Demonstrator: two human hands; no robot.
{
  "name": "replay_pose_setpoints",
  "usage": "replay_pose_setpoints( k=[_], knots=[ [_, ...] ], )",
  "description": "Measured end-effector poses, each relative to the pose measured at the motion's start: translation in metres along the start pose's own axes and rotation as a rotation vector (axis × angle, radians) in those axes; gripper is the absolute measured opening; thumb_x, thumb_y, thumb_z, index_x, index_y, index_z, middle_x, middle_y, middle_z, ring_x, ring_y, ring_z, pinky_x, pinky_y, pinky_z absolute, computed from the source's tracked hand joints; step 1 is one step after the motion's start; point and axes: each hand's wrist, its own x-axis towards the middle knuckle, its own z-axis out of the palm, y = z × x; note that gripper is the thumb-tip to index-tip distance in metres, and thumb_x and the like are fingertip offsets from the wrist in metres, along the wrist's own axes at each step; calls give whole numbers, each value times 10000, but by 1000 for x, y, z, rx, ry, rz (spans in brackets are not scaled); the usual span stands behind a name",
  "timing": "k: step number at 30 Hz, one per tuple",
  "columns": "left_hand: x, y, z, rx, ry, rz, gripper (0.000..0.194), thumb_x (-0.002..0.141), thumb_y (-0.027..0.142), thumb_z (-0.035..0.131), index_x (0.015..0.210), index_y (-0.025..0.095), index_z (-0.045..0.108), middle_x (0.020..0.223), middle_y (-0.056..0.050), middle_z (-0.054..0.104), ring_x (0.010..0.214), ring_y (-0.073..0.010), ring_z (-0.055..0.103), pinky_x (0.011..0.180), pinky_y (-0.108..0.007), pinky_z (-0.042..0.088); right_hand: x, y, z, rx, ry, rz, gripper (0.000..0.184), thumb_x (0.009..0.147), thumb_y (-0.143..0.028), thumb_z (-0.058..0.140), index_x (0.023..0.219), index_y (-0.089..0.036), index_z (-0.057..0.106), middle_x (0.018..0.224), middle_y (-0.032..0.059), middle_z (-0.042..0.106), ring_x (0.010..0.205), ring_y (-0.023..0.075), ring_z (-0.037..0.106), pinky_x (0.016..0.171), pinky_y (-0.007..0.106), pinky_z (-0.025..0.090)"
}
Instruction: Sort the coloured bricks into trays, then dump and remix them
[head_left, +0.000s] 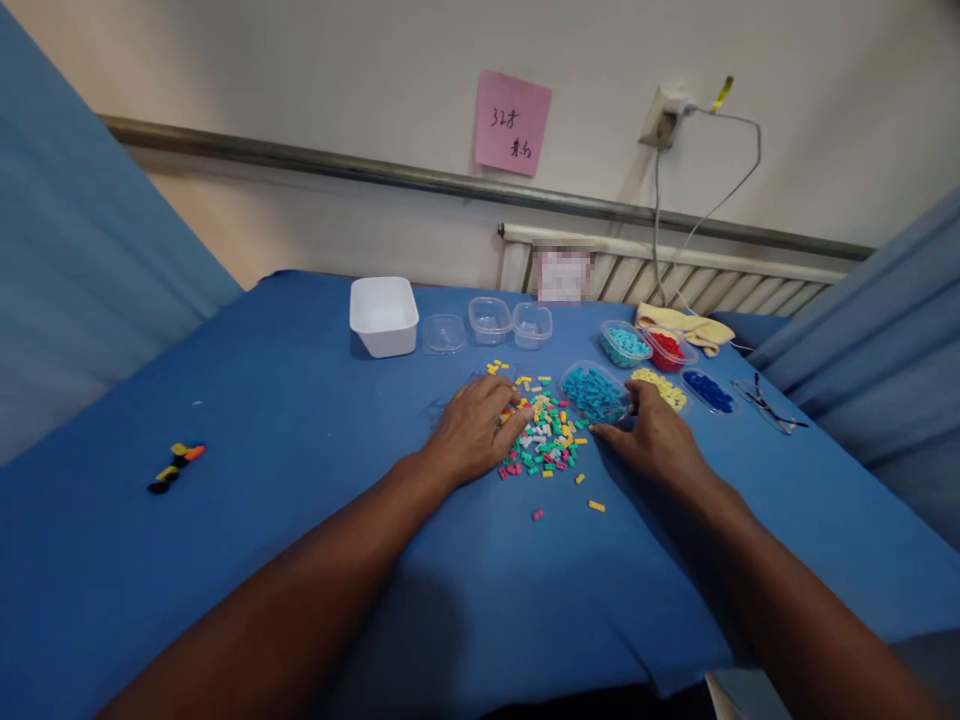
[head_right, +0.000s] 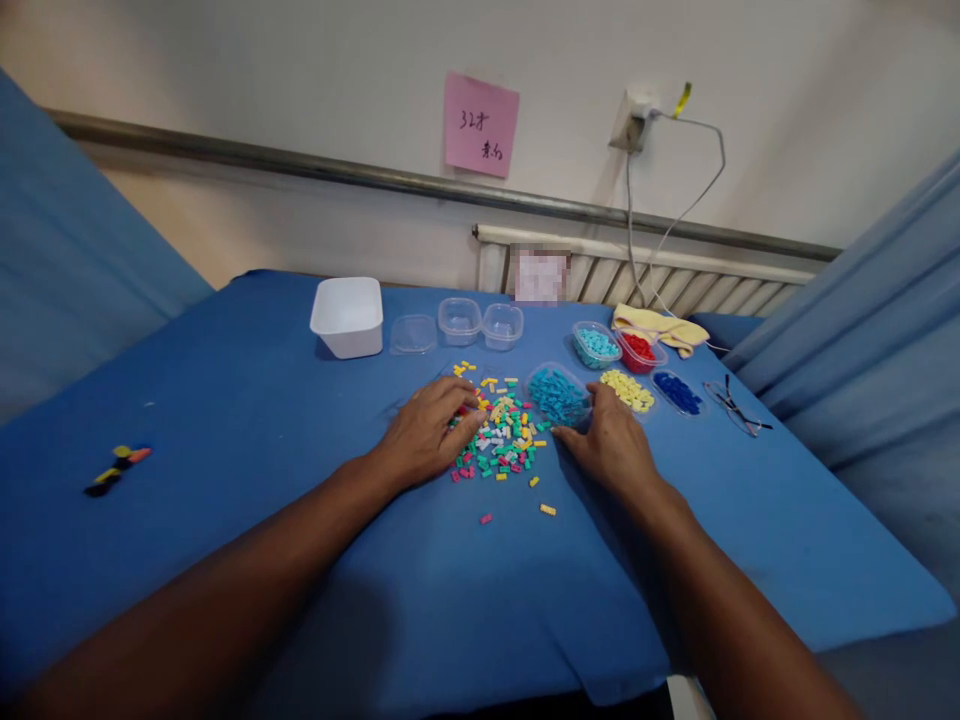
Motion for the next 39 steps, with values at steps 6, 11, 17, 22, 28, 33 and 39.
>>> replay_pose_setpoints(
  k=[6, 11, 17, 22, 28, 33, 39],
  knots=[
    [2, -2, 1, -85, 33, -68, 300, 1143, 433, 522, 1201, 216, 720, 1262, -112, 762, 1247, -281, 700, 1136, -495, 552, -12, -24, 1, 270, 89, -189, 555, 1002, -461, 691, 1472, -188, 576, 1272, 172, 807, 1070, 326, 799, 900, 480, 644],
    [3, -4, 0, -120, 78, -173, 352, 1154, 420, 474, 1300, 198, 705, 1336, -132, 745, 1301, -283, 688, 1179, -488, 534, -19, -41, -2, 211, 121, -386, 299, 1106, -392, 588, 1291, -207, 732, 1164, 137, 850, 964, 286, 828, 844, 422, 653],
    [2, -4, 1, -133, 87, -200, 368, 1153, 405, 464, 1344, 197, 699, 1372, -135, 742, 1340, -283, 682, 1204, -480, 526, -10, -47, -11, 0, 322, -543, 309, 1144, -344, 554, 1191, -199, 824, 1125, 122, 881, 979, 276, 843, 900, 390, 623],
    [0, -7, 6, -84, 123, -185, 329, 1127, 394, 535, 1321, 198, 715, 1359, -142, 753, 1298, -299, 700, 1172, -507, 539, 25, -45, -18, 166, 312, -271, 339, 1045, -493, 672, 1139, -212, 837, 1038, 104, 863, 889, 274, 791, 817, 377, 577],
    [-1, 1, 8, -112, 87, 47, 261, 1133, 352, 533, 1062, 217, 745, 1170, -98, 800, 1150, -255, 737, 1072, -459, 566, 69, -59, -5, 698, 21, 166, 376, 852, -567, 813, 840, -201, 727, 657, 18, 662, 593, 189, 615, 548, 303, 517],
    [-3, 13, 10, -93, -92, 286, 335, 1153, 388, 500, 1031, 193, 745, 1079, -112, 788, 1030, -242, 731, 995, -419, 576, 88, -124, 23, 856, -298, 129, 362, 897, -519, 845, 820, -197, 699, 639, 8, 666, 524, 138, 608, 494, 247, 543],
    [-9, 16, 0, -24, -93, 229, 394, 1157, 455, 495, 1014, 199, 758, 1045, -109, 790, 1026, -261, 730, 1014, -444, 568, 91, -193, 35, 870, -554, -28, 202, 966, -369, 834, 998, -172, 807, 945, 95, 847, 755, 203, 801, 646, 292, 666]
  ],
)
